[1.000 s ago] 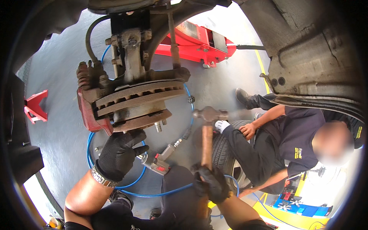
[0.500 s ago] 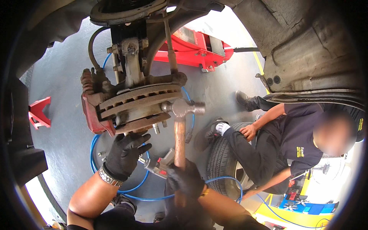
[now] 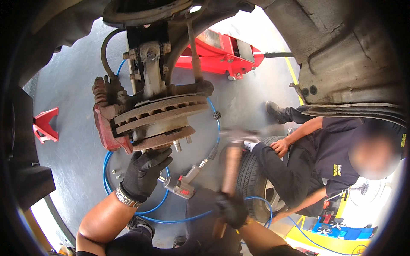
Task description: The person uses a pneumatic impact wrench to remove lug nuts from a wheel hub, then uses a hammer to tap and loosen the brake rotor. The rotor is partially dislodged but not fully removed by the end of the clip.
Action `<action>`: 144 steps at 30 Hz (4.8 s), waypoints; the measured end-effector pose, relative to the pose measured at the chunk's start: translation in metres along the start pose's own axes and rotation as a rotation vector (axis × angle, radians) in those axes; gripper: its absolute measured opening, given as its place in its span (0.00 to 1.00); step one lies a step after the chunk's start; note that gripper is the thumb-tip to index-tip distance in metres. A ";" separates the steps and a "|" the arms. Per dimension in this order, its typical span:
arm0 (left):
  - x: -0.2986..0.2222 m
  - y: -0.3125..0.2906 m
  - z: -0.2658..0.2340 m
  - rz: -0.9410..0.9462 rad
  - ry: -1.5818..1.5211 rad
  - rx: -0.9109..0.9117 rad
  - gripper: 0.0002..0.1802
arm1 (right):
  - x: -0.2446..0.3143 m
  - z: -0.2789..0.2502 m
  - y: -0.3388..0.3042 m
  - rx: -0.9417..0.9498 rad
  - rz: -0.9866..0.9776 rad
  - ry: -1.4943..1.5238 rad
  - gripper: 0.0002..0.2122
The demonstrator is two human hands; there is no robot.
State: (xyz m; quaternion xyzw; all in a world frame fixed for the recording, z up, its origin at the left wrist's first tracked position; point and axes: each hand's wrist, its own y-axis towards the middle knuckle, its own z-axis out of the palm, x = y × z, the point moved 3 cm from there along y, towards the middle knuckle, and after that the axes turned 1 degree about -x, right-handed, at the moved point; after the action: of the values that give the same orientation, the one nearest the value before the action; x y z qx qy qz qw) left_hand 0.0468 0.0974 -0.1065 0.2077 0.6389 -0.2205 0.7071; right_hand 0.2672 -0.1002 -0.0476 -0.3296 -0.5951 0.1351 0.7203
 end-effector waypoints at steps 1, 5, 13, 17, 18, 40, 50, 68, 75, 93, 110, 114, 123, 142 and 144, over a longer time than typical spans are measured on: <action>-0.004 0.003 0.005 0.000 -0.030 -0.001 0.15 | 0.004 -0.019 0.000 0.173 -0.089 0.364 0.03; 0.001 0.002 0.005 0.061 0.014 0.017 0.15 | 0.003 0.019 0.000 0.082 -0.020 0.348 0.05; 0.006 0.004 0.008 -0.107 -0.394 -0.053 0.18 | -0.030 -0.005 -0.045 -0.092 0.127 -0.227 0.13; 0.007 0.002 0.007 -0.109 -0.358 -0.021 0.20 | 0.024 0.004 -0.001 0.008 -0.151 0.404 0.14; 0.008 0.003 0.006 -0.112 -0.351 -0.014 0.21 | 0.031 0.043 0.006 -0.045 -0.061 0.261 0.14; 0.007 0.003 0.006 -0.047 -0.224 0.011 0.20 | 0.033 0.005 0.002 0.028 0.034 0.532 0.08; 0.029 0.010 0.015 -0.149 -0.671 -0.015 0.41 | -0.003 0.028 -0.012 -0.154 0.257 0.065 0.16; -0.032 -0.005 0.000 -0.472 -0.637 -0.026 0.30 | -0.053 0.013 0.006 -0.171 0.007 -0.077 0.06; -0.027 0.007 0.005 -0.220 -0.208 -0.050 0.19 | 0.008 0.021 0.014 -0.201 -0.132 -0.282 0.13; -0.013 0.001 -0.001 -0.239 -0.741 0.058 0.39 | 0.076 0.047 -0.053 -0.353 -0.506 -1.302 0.12; -0.009 0.008 -0.002 -0.243 -0.788 0.163 0.43 | 0.095 -0.048 -0.042 -0.363 -0.367 -0.926 0.19; 0.002 0.007 -0.012 -0.252 -0.713 0.195 0.44 | 0.069 0.088 -0.030 -0.190 -0.242 -1.370 0.18; 0.006 0.007 -0.014 -0.329 -0.536 0.168 0.40 | 0.087 0.098 -0.018 -0.366 -0.511 -1.456 0.10; -0.019 0.025 0.015 0.033 -0.687 -0.312 0.19 | 0.224 0.076 -0.039 -0.240 -0.303 -1.207 0.08; -0.022 0.023 0.012 0.044 -0.691 -0.317 0.18 | 0.239 0.046 -0.039 -0.098 -0.351 -0.920 0.15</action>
State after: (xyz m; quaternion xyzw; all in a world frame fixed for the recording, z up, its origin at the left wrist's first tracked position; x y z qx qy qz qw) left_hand 0.0681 0.1106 -0.0829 0.0227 0.3844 -0.1608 0.9088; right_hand 0.2767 0.0254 0.1645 -0.1640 -0.9036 0.1152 0.3785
